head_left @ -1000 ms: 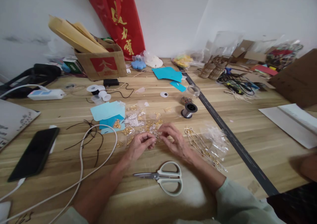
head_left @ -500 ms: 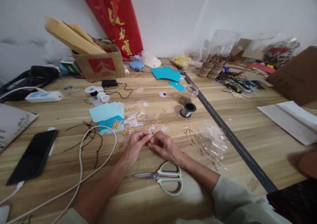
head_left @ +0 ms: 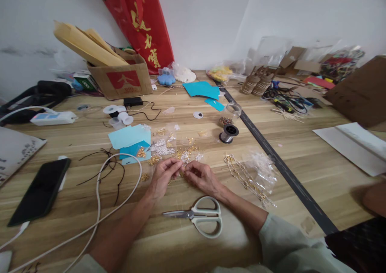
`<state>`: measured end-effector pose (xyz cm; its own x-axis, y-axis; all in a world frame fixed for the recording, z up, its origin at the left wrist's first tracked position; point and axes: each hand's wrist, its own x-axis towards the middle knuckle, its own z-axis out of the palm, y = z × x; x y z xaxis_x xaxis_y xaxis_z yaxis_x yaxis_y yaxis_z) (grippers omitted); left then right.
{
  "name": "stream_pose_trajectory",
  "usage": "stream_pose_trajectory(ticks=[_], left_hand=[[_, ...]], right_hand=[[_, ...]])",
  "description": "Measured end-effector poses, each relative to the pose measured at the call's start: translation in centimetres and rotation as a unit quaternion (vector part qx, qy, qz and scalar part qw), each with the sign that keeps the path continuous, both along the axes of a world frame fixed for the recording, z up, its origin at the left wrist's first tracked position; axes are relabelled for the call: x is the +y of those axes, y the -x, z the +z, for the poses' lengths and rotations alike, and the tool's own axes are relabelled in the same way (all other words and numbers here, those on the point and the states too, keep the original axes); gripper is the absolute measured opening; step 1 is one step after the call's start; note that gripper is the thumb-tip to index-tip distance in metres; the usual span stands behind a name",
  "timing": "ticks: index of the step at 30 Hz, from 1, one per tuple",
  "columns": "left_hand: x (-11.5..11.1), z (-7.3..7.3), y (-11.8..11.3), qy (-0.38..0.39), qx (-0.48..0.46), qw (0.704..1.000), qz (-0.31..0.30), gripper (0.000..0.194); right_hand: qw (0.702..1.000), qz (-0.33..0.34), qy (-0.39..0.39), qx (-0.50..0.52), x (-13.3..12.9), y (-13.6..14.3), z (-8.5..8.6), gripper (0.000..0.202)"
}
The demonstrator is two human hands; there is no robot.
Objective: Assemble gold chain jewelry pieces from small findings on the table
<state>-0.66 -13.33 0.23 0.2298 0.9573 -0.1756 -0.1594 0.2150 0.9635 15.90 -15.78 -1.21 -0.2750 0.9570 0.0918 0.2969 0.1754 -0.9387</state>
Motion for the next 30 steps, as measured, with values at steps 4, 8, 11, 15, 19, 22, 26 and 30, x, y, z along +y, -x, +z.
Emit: stream_pose_trajectory(ticks=[4, 8, 11, 15, 19, 22, 26, 30], left_hand=[[0.05, -0.09, 0.06, -0.013, 0.023, 0.999, 0.021, 0.024], [0.15, -0.03, 0.11, -0.027, 0.053, 0.998, 0.032, 0.024], [0.15, 0.16, 0.14, -0.029, 0.059, 0.997, 0.031, 0.025], [0.09, 0.33, 0.15, -0.034, 0.063, 0.997, 0.027, 0.025], [0.15, 0.29, 0.09, -0.037, 0.055, 0.997, 0.027, 0.024], [0.20, 0.19, 0.09, -0.032, 0.042, 0.998, 0.023, 0.025], [0.14, -0.07, 0.27, -0.024, 0.015, 1.000, 0.010, 0.024], [0.01, -0.13, 0.43, -0.003, -0.026, 1.000, -0.017, 0.020]], right_hand=[[0.998, 0.002, 0.049, 0.039, 0.09, -0.09, -0.01, 0.018], [0.991, -0.002, 0.097, 0.096, 0.13, 0.06, 0.19, 0.023], [0.983, -0.009, 0.126, 0.133, 0.17, 0.21, 0.32, 0.027], [0.975, -0.008, 0.152, 0.165, 0.25, 0.21, 0.52, 0.031], [0.972, 0.004, 0.161, 0.171, 0.32, 0.11, 0.54, 0.031], [0.971, 0.006, 0.157, 0.178, 0.37, 0.10, 0.37, 0.031], [0.971, 0.007, 0.152, 0.183, 0.41, 0.12, 0.19, 0.031], [0.971, 0.017, 0.153, 0.183, 0.38, 0.09, 0.23, 0.031]])
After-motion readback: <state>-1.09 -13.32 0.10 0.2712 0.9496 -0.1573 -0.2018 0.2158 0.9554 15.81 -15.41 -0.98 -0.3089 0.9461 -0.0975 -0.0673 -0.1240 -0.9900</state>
